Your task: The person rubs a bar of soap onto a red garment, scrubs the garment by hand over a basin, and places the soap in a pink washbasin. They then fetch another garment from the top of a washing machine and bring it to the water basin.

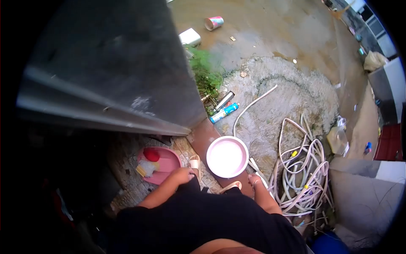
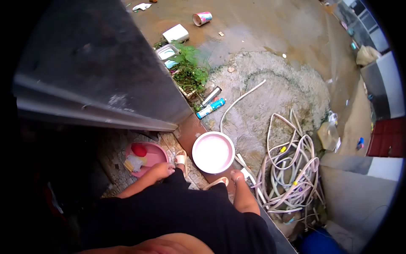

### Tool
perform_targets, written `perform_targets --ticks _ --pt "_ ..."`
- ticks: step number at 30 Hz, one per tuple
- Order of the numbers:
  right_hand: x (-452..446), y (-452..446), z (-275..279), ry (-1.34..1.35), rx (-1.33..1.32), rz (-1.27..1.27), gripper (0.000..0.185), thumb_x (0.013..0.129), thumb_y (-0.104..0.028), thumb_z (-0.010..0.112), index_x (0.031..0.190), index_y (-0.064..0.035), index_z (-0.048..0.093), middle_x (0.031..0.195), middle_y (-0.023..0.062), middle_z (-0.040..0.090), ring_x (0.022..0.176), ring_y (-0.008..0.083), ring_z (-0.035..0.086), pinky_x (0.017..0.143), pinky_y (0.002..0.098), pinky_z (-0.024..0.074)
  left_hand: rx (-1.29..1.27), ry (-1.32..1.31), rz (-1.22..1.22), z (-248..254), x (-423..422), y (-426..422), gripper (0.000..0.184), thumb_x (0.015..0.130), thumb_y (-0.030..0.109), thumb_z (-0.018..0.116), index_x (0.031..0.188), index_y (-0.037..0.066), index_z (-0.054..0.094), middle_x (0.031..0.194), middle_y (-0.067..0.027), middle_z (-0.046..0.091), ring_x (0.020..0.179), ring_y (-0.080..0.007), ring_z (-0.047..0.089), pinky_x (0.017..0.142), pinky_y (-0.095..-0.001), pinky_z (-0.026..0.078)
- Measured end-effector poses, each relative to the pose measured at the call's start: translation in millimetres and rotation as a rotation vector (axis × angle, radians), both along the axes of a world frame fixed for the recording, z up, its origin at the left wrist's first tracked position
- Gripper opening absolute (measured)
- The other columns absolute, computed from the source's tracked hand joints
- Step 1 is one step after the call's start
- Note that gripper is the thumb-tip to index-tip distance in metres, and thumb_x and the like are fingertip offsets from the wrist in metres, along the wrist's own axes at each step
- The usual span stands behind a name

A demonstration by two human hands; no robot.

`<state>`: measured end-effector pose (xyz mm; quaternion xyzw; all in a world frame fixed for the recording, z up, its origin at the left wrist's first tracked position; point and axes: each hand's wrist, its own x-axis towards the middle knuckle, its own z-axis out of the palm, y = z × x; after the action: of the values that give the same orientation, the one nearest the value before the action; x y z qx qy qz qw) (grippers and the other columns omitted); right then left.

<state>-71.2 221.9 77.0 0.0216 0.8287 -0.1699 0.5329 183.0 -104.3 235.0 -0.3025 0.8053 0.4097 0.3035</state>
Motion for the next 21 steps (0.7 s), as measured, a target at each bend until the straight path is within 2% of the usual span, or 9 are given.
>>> perform_targets --ticks 2,4,6,8,11,12,14,18,21 --pt "-18 -12 10 0.060 -0.097 -0.022 0.030 0.084 -0.026 0.051 0.103 -0.0053 0.059 0.074 0.0077 0.061 0.057 0.0169 0.059 0.045 0.0300 0.0439 -0.008 0.017 0.045 4 22 -13 0.027 0.078 0.028 0.058 0.099 0.012 0.063 0.093 -0.0141 0.063 0.084 -0.0290 0.061 0.075 -0.0375 0.048" --pt "-28 -48 70 0.059 -0.136 -0.062 0.029 0.085 -0.024 0.051 0.105 -0.0055 0.057 0.076 0.0066 0.061 0.059 0.0170 0.060 0.045 0.0299 0.0439 -0.054 0.005 0.086 37 36 -29 0.029 0.077 0.028 0.058 0.100 0.013 0.063 0.091 -0.0147 0.063 0.082 -0.0287 0.062 0.073 -0.0379 0.048" --pt "-36 -72 88 0.092 -0.153 -0.057 0.025 0.087 -0.023 0.049 0.104 -0.0076 0.057 0.085 0.0062 0.061 0.061 0.0173 0.060 0.048 0.0296 0.0441 -0.066 0.016 0.054 48 56 -51 0.031 0.079 0.030 0.056 0.103 0.010 0.062 0.094 -0.0143 0.063 0.087 -0.0289 0.061 0.077 -0.0369 0.047" --pt "-41 -96 102 0.086 -0.177 -0.062 0.025 0.087 -0.024 0.049 0.104 -0.0079 0.056 0.084 0.0057 0.061 0.064 0.0173 0.060 0.049 0.0299 0.0438 -0.211 0.108 0.057 52 79 -70 0.025 0.076 0.029 0.055 0.092 0.012 0.064 0.087 -0.0151 0.063 0.079 -0.0314 0.061 0.070 -0.0412 0.047" --pt "-60 -126 71 -0.001 -0.141 0.169 0.024 0.086 -0.024 0.050 0.100 -0.0079 0.060 0.086 0.0083 0.063 0.071 0.0194 0.062 0.057 0.0335 0.0466 -0.332 0.046 0.222 69 107 -94 0.024 0.077 0.029 0.052 0.092 0.015 0.063 0.088 -0.0139 0.063 0.078 -0.0317 0.060 0.070 -0.0431 0.047" --pt "-55 -146 76 0.004 -0.129 0.304 0.024 0.086 -0.024 0.049 0.100 -0.0081 0.060 0.087 0.0085 0.063 0.073 0.0200 0.061 0.059 0.0332 0.0465 -0.255 0.026 0.299 111 109 -101 0.023 0.077 0.029 0.053 0.092 0.015 0.064 0.089 -0.0131 0.063 0.080 -0.0313 0.060 0.072 -0.0420 0.047" --pt "-43 -182 83 0.048 -0.140 0.641 0.022 0.086 -0.023 0.048 0.099 -0.0083 0.060 0.089 0.0088 0.063 0.075 0.0213 0.061 0.062 0.0326 0.0464 -0.152 -0.011 0.399 130 127 -114 0.032 0.082 0.035 0.054 0.108 0.016 0.058 0.081 -0.0103 0.065 0.069 -0.0251 0.063 0.068 -0.0395 0.049" --pt "12 -252 132 0.151 -0.205 1.123 0.020 0.086 -0.020 0.046 0.097 -0.0088 0.060 0.091 0.0094 0.063 0.080 0.0239 0.060 0.069 0.0313 0.0460 -0.169 -0.032 0.512 103 173 -124 0.031 0.082 0.033 0.055 0.106 0.014 0.059 0.084 -0.0107 0.065 0.074 -0.0255 0.063 0.069 -0.0390 0.049" --pt "65 -310 200 0.218 -0.244 1.321 0.019 0.087 -0.018 0.045 0.095 -0.0091 0.060 0.093 0.0099 0.063 0.084 0.0258 0.060 0.075 0.0304 0.0458 -0.303 0.106 0.475 16 222 -113 0.030 0.081 0.031 0.055 0.103 0.011 0.060 0.088 -0.0122 0.064 0.081 -0.0262 0.062 0.073 -0.0372 0.049"
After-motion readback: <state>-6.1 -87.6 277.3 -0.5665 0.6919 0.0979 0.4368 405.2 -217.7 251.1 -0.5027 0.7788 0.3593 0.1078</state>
